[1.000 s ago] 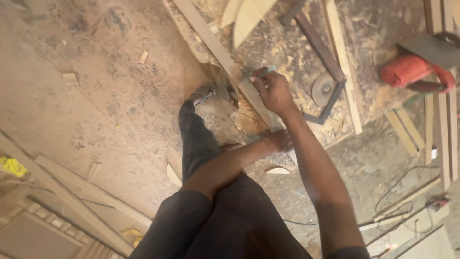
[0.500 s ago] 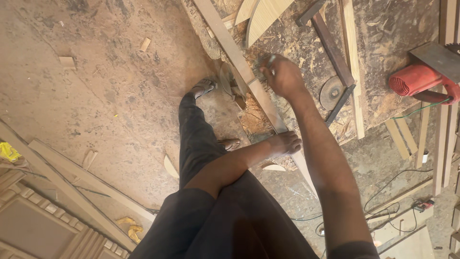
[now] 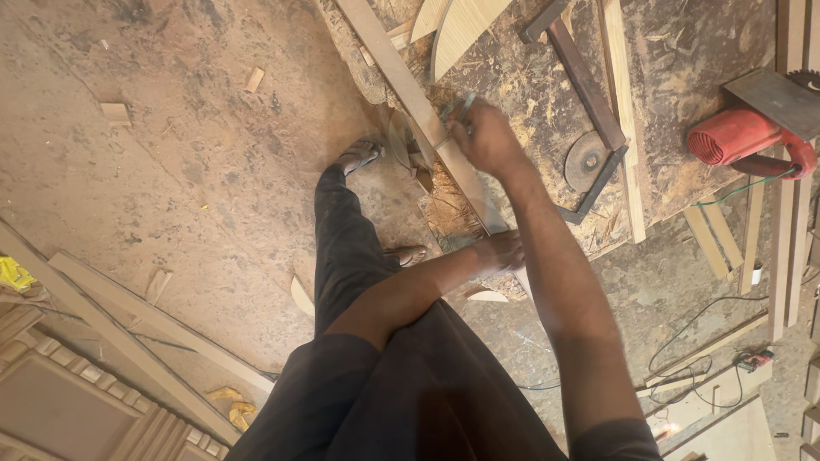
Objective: The person marks a wooden plank with a pencil and then uses a handheld circular saw to cut the plank into smaller pieces. The person repeats the marking and cutting process on the same plank multiple times.
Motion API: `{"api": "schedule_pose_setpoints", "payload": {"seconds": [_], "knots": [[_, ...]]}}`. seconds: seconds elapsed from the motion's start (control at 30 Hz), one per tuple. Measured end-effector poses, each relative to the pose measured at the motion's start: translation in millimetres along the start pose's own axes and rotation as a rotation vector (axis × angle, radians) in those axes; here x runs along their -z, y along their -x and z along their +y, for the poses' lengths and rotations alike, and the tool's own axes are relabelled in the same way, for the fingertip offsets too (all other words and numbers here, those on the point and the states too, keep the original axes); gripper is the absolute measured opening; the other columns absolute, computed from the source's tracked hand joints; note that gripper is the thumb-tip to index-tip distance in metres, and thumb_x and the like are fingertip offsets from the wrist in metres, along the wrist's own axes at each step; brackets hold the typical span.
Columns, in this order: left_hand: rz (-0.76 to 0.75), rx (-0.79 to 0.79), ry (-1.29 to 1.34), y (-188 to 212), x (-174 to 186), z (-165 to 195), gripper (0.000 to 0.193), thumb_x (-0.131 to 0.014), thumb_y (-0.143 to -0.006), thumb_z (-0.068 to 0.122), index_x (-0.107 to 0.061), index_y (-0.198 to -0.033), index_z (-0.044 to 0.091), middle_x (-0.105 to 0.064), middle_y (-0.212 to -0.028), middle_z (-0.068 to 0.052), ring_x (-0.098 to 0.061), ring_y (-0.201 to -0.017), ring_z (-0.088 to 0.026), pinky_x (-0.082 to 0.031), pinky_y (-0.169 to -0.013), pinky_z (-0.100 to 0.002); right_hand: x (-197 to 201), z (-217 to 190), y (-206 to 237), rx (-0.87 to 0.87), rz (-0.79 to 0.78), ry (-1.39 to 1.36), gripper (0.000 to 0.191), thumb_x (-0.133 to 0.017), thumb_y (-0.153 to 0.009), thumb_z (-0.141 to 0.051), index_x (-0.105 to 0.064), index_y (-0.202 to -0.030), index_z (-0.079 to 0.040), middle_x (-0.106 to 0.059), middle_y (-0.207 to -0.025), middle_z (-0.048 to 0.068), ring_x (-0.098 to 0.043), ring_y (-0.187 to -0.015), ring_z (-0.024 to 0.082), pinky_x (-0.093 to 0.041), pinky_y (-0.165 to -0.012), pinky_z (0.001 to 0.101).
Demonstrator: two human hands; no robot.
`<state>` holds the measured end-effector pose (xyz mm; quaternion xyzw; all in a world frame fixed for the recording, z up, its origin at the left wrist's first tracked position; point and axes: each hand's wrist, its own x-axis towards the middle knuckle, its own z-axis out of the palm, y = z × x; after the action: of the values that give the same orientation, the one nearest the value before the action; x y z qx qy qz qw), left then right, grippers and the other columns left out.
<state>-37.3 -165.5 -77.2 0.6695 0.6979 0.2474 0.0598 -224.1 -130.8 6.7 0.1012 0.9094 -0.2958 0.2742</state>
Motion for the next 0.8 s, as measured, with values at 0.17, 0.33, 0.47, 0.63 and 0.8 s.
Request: {"api": "schedule_pose_setpoints", "payload": {"seconds": [0.17,0.33,0.47,0.63,0.8], "knots": [[-0.261,0.3,0.742,-7,4,-3,0.051,-0.032,-0.107,0.024,-0.038,-0.155,0.007,-0.038,-0.162,-0.014,-0.04,-0.148,-0.027,-0.03,-0.126,-0.04,-5,-2,7,0.153,0.099,-0.137,0.016,-0.059,-0.101,-0.018,-0.07,-0.105,-0.007,-0.069,-0.111,0.015,-0.072,-0.096,0.027,-0.061,-0.087,0.0402],[-0.232,0.443,1.051,-14,20,-2,0.044,-0.032,-0.112,0.026,-0.041,-0.151,0.008,-0.04,-0.157,-0.016,-0.043,-0.144,-0.03,-0.032,-0.121,-0.043,-11,-1,12,0.161,0.096,0.009,0.02,-0.061,-0.103,-0.021,-0.071,-0.109,-0.004,-0.07,-0.109,0.018,-0.07,-0.098,0.03,-0.057,-0.09,0.0444],[-0.207,0.144,0.441,-2,8,2,0.048,-0.044,-0.102,0.018,-0.043,-0.148,0.005,-0.048,-0.15,-0.013,-0.05,-0.135,-0.029,-0.036,-0.118,-0.042,6,21,26,0.065,0.302,0.027,0.023,-0.061,-0.104,-0.025,-0.074,-0.106,-0.006,-0.07,-0.119,0.016,-0.072,-0.089,0.027,-0.059,-0.083,0.0432],[-0.211,-0.046,0.191,-2,-7,6,0.039,-0.052,-0.096,0.015,-0.054,-0.133,0.002,-0.057,-0.134,-0.012,-0.054,-0.126,-0.029,-0.037,-0.113,-0.043,-12,70,101,0.005,0.524,-0.374,0.023,-0.054,-0.108,-0.02,-0.067,-0.114,-0.003,-0.072,-0.103,0.017,-0.071,-0.09,0.024,-0.057,-0.076,0.0362],[-0.243,0.015,0.131,11,-2,8,0.025,-0.056,-0.101,0.013,-0.065,-0.124,0.009,-0.065,-0.125,-0.009,-0.058,-0.126,-0.026,-0.041,-0.114,-0.047,-61,140,212,0.069,0.922,-0.268,0.016,-0.061,-0.109,-0.012,-0.067,-0.115,0.001,-0.072,-0.11,0.018,-0.071,-0.102,0.027,-0.057,-0.088,0.0387]]}}
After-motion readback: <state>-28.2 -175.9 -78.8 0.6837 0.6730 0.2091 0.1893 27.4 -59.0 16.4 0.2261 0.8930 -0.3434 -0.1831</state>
